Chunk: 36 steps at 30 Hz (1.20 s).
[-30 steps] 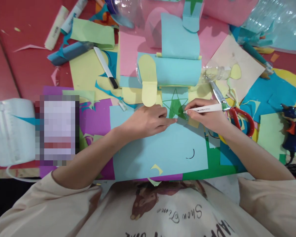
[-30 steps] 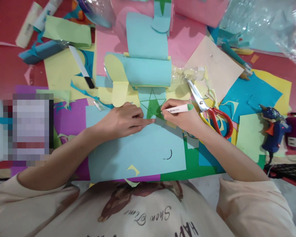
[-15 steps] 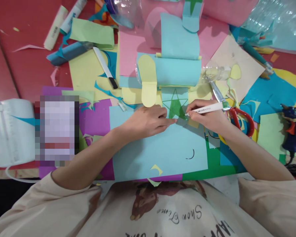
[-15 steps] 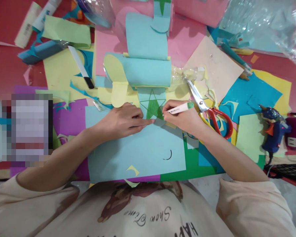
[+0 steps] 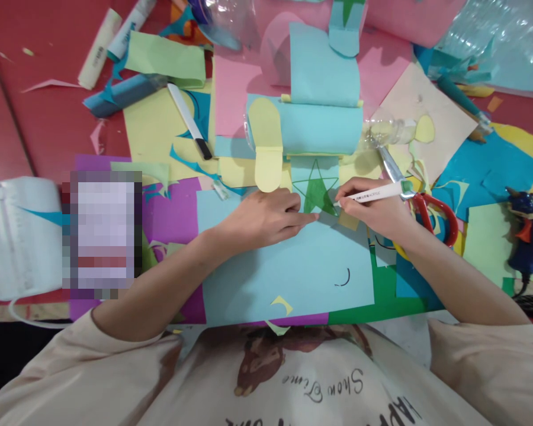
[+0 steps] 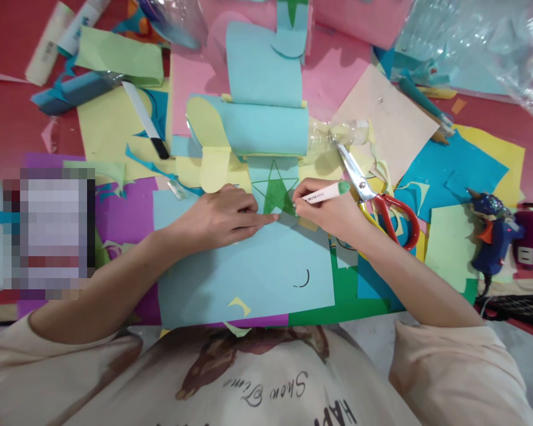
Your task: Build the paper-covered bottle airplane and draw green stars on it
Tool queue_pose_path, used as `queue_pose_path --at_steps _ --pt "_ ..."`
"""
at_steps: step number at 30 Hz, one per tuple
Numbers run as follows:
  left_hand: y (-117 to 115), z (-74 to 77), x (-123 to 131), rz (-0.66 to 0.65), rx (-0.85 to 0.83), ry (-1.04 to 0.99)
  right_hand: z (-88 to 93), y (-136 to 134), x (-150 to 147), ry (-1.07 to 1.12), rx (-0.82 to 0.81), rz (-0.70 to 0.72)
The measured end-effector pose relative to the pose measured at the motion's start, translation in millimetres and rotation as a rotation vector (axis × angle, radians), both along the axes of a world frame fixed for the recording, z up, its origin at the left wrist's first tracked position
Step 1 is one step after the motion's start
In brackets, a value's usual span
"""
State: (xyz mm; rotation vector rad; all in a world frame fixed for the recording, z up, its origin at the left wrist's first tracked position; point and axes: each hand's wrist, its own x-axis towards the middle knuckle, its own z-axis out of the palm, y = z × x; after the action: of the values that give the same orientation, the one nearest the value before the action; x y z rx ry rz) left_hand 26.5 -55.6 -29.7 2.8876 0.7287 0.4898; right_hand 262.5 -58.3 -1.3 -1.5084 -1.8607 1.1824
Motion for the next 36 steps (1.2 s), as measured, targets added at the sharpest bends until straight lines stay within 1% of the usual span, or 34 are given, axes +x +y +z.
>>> queue_pose_path --at_steps 5,15,23,31,36 --pt "0.2 -0.2 -0.3 0.001 0.007 0.008 -0.5 0.7 0.0 0.033 0.012 0.003" --pt "0.4 0.8 0.7 -0.002 0.011 -0.018 -0.4 -0.4 2.3 -0.025 -0.019 0.016" --pt "0.4 -0.2 0.5 -0.008 0.013 -0.028 -2.2 0.7 0.5 0.014 0.000 0.009" --pt "0.0 -0.8 0.3 0.000 0.009 -0.020 -2.1 -0.3 3.3 -0.049 -0.022 0.036" --pt "0.4 -0.6 0.2 -0.004 0.009 -0.008 -2.0 -0.6 2.7 -0.024 -0.016 0.022"
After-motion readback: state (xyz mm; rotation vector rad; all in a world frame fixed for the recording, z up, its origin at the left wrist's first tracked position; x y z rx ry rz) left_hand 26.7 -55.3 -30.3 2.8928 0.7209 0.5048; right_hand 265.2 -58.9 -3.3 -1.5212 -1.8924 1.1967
